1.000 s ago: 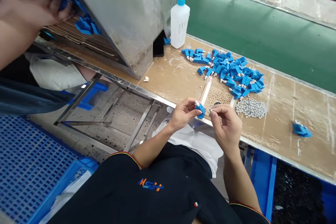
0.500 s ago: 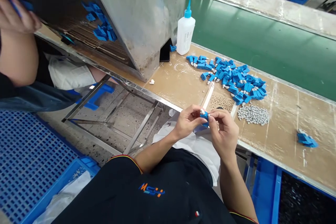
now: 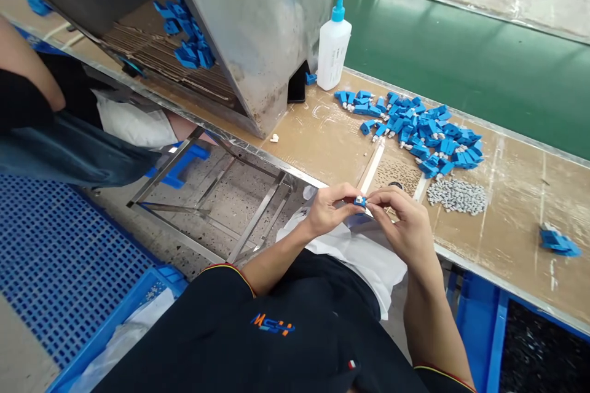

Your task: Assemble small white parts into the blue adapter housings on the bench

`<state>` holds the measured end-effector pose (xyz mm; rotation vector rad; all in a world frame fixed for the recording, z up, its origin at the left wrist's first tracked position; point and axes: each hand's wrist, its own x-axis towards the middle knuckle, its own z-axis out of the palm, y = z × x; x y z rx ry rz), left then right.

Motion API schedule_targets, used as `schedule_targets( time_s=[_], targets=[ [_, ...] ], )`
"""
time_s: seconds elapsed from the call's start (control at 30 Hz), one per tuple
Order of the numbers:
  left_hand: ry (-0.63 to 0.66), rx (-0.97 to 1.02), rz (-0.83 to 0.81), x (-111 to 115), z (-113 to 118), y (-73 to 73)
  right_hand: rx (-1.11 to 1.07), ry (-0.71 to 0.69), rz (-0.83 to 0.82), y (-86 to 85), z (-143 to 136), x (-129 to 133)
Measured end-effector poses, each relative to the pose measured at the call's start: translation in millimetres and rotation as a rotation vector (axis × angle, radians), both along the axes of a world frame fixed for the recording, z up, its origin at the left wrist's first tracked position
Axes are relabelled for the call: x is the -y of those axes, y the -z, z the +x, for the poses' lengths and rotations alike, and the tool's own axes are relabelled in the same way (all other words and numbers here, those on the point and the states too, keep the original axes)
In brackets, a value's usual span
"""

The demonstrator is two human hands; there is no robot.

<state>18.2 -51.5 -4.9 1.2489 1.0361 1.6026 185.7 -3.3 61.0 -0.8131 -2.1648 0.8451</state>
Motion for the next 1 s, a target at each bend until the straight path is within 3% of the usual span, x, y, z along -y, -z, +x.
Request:
schedule_targets(
  time_s=[0.27,0.43,0.6,0.73,0.9,1.0],
  targets=[
    [-0.036,0.188,0.005,2,2,-2.4,-0.18,0.057,-0.157,21.0,1,8],
    [-0.043,0.276,-0.197,14,13,-8.3,-0.114,0.15,0.069,29.4,-7,22],
    [-0.147,0.187,-0.327,20,13,-18.4,-0.101,0.262,0.262,37.6,-30,28],
    [-0.177,0.054,-0.306,10,-2,-26.5,-0.108,0.291,0.286,42.3,-48,24],
    [-0.194,0.075,-0.298,-2,-7,-27.8,-0.058,0.29,0.306,40.3,-61,15],
    [-0.108,0.094,-0.315,-11,-1,-25.7,-0.054,0.316,0.331,35.5,-55,8]
  ],
)
